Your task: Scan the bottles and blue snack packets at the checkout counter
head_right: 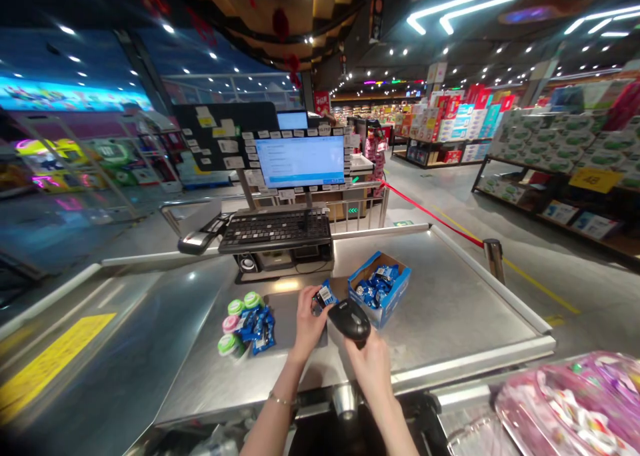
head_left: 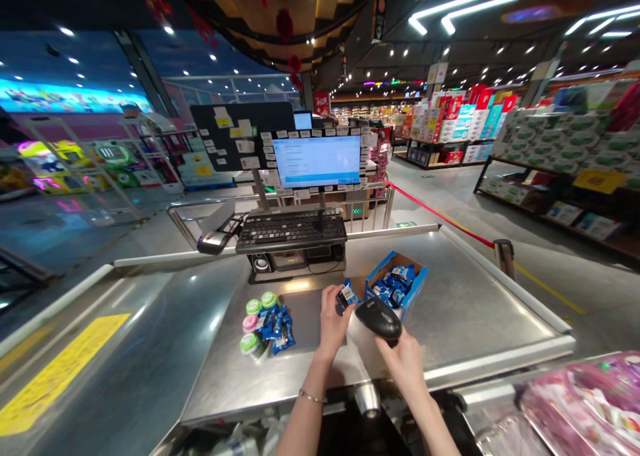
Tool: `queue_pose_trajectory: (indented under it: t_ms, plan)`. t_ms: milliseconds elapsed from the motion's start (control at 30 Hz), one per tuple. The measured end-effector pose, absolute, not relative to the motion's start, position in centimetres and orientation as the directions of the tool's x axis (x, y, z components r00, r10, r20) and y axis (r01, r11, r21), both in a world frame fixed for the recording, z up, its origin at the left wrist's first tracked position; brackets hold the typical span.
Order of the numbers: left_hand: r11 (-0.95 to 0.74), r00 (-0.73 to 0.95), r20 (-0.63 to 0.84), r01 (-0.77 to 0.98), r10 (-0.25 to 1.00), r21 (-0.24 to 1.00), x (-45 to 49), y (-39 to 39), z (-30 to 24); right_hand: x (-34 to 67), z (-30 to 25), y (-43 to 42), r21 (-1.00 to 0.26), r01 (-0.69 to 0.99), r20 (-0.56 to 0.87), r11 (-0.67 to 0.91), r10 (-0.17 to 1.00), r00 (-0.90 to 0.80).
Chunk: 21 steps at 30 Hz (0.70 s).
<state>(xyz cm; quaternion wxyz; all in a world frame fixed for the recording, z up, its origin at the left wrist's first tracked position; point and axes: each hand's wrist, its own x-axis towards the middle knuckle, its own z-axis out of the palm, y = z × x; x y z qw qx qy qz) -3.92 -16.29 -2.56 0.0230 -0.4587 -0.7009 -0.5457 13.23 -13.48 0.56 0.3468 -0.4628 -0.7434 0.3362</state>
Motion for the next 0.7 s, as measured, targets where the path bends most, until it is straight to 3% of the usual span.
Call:
queue_pose_trajectory:
  t_ms: [67, 167, 300, 367, 600, 700]
  plan:
    - [0.050, -0.580, 0.562, 0.720, 0.590, 0.692, -4.6, -17.0, -2.7, 13.1, 0.3, -13.5, -0.834, 0.439, 0.194, 0.336, 0.921, -0.338]
    - [0.295, -0.667, 0.569, 0.734, 0.481, 0.611, -6.8, -19.0, -2.6, 12.8, -0.1, -13.7, -0.857, 0.413, 0.163, 0.308, 0.922, -0.350]
    - [0.704, -0.829, 0.502, 0.510, 0.247, 0.495, -11.4, -23.2, -1.7, 11.8, -0.3, -14.7, -0.875, 0.364, 0.158, 0.318, 0.900, -0.407]
    - [0.798, -0.870, 0.451, 0.410, 0.198, 0.441, -13.7, -25.4, -1.3, 11.3, -0.4, -15.3, -0.877, 0.347, 0.160, 0.332, 0.883, -0.441]
    - [0.870, -0.902, 0.163, 0.430, 0.400, 0.242, -18.0, -29.2, -1.5, 10.5, -0.7, -16.3, -0.895, 0.303, 0.144, 0.328, 0.853, -0.501]
    - [0.877, -0.901, 0.194, 0.426, 0.388, 0.221, -17.3, -28.3, -2.0, 10.5, -1.0, -16.0, -0.900, 0.297, 0.150, 0.319, 0.866, -0.477]
